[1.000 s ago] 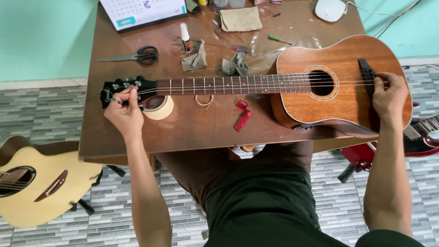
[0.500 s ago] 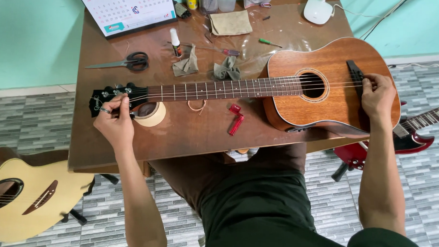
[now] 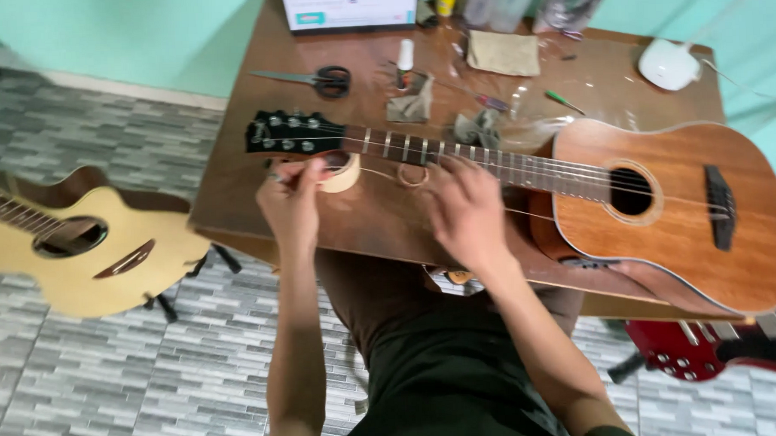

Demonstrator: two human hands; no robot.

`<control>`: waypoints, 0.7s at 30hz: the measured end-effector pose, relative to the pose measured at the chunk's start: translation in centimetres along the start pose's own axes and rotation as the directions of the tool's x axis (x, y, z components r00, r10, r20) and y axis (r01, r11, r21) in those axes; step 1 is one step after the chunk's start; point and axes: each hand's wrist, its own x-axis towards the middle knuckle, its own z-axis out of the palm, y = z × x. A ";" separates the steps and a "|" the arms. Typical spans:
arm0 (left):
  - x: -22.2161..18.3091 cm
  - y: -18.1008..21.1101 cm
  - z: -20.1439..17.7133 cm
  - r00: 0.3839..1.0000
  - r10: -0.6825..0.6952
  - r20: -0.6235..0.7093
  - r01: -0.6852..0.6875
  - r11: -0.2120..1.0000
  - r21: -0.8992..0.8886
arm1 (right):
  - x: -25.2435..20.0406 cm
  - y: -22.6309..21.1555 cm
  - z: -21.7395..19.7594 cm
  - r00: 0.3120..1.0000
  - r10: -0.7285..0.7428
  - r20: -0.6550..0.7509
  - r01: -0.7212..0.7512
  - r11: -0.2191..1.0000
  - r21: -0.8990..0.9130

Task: The person is threading a new string onto an acoustic guitar and winding the tuning peg to tighten it.

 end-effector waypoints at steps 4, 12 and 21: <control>-0.1 0.6 0.3 0.994 -0.101 0.050 0.106 0.985 -0.133 | 3.1 -3.6 8.2 0.992 -0.035 0.122 0.001 0.963 0.268; 8.5 3.4 0.5 0.980 0.172 0.100 -0.194 0.932 0.305 | 6.4 -1.5 9.6 0.945 0.086 0.316 -0.251 0.810 0.530; 30.1 -14.6 15.6 0.772 -0.205 0.602 -0.476 0.441 0.760 | -1.1 -3.4 -3.6 0.563 0.494 0.663 -0.806 0.150 0.573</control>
